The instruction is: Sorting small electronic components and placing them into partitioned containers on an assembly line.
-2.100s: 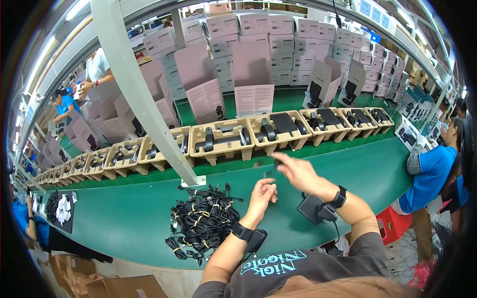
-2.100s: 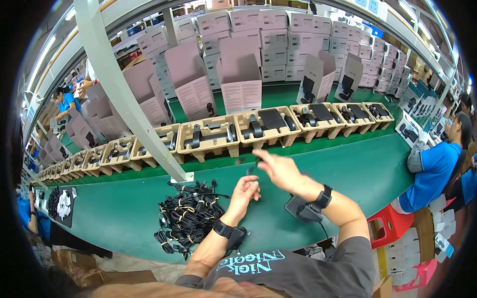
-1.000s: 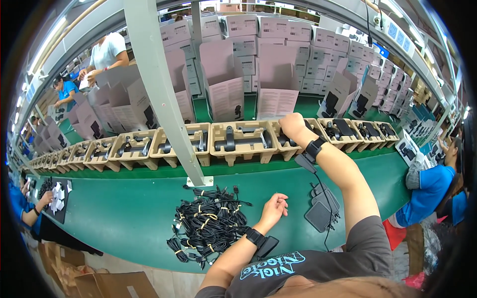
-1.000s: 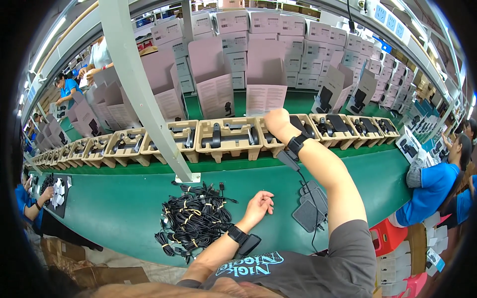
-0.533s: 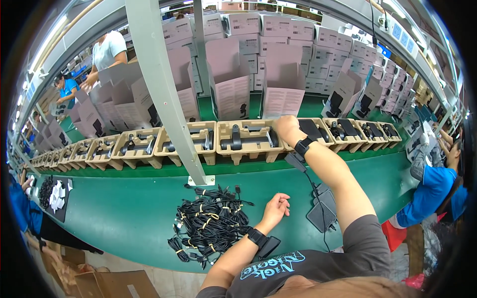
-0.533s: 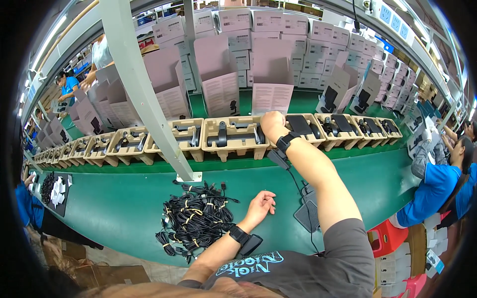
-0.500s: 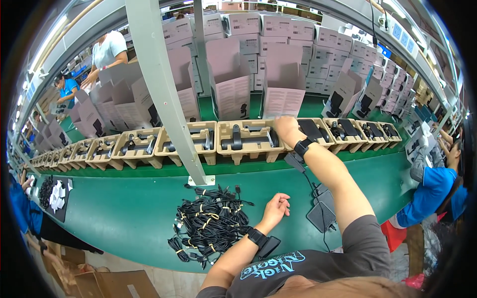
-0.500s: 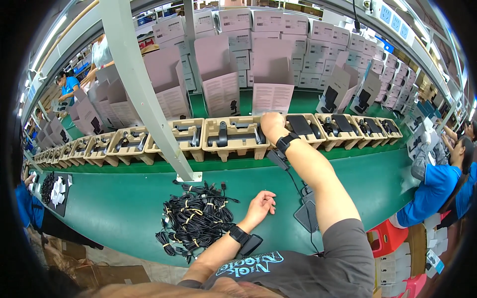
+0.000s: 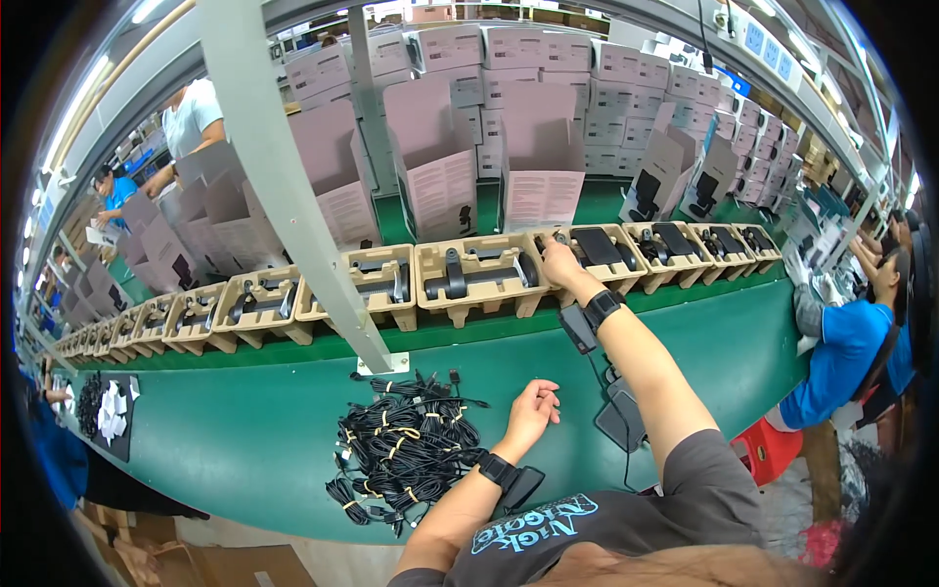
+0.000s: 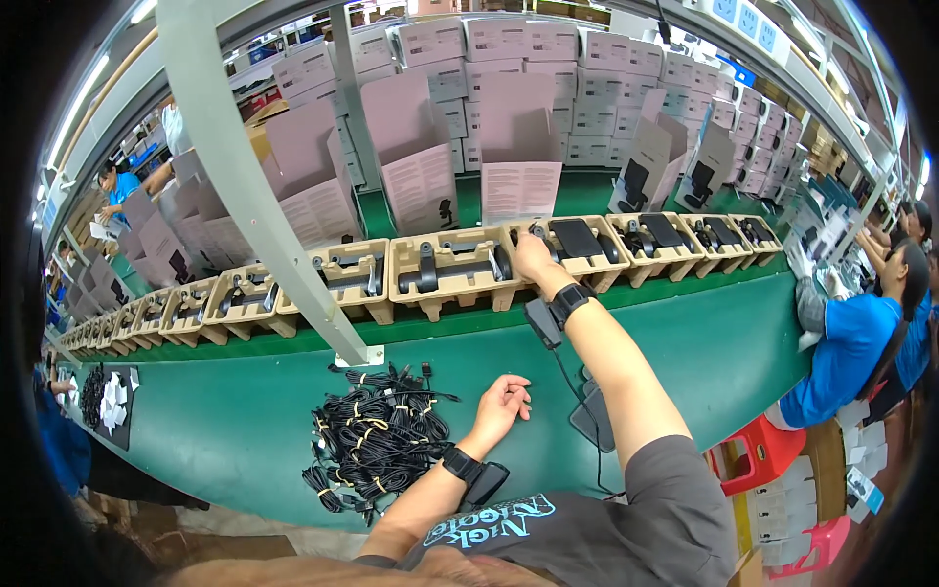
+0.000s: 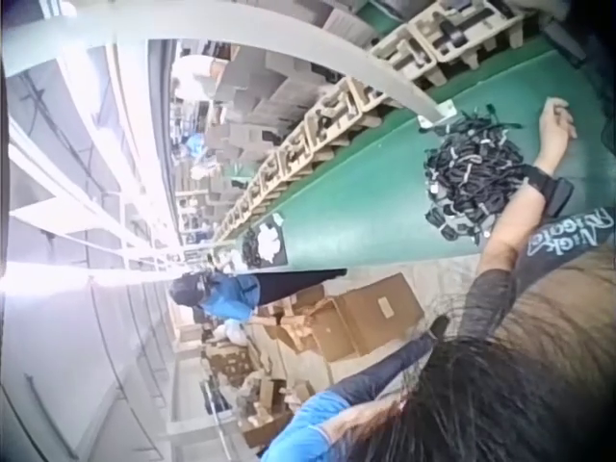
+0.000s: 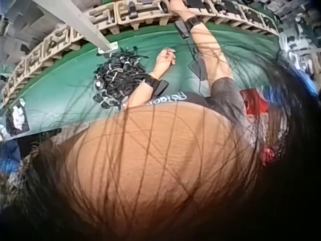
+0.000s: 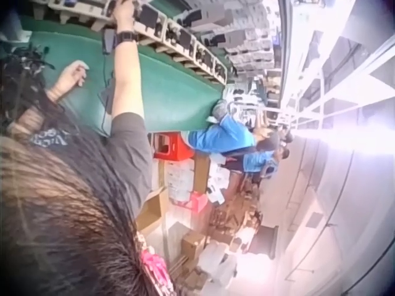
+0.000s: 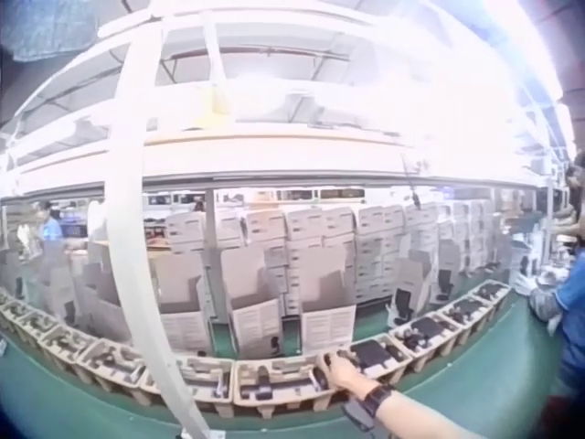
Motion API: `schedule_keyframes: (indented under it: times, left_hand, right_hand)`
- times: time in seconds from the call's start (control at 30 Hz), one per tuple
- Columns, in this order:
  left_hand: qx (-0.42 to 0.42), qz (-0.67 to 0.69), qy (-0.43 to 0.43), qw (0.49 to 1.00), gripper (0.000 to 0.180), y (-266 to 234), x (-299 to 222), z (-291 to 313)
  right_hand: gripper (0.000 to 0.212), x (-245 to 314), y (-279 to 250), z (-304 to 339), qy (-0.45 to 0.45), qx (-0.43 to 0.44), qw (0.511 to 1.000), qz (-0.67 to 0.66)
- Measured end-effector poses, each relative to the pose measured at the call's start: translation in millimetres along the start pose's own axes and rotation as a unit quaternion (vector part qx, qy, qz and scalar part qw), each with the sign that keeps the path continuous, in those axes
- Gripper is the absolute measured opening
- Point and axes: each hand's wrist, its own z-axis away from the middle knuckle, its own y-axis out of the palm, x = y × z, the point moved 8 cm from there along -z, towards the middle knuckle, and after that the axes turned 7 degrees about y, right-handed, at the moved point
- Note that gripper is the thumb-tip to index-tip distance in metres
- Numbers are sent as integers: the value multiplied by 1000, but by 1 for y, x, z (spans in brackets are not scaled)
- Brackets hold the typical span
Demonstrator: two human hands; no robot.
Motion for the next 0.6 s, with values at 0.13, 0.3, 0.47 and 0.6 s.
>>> schedule_keyframes:
  times: [0.13,0.3,0.47,0.6]
  left_hand:
    - [-8,8,-11,1000,14,-8,3,3]
    - [5,4,-6,1000,14,-6,1,1]
    - [-1,2,1,1000,14,-12,1,3]
    - [13,21,5,1000,15,-11,2,2]
  right_hand:
    - [18,20,-14,16,46,19,995,91]
    - [19,27,-17,5,-56,-79,963,250]
    - [18,10,-16,-9,-63,-13,981,182]
    - [20,-23,-59,-18,-39,-109,993,-8]
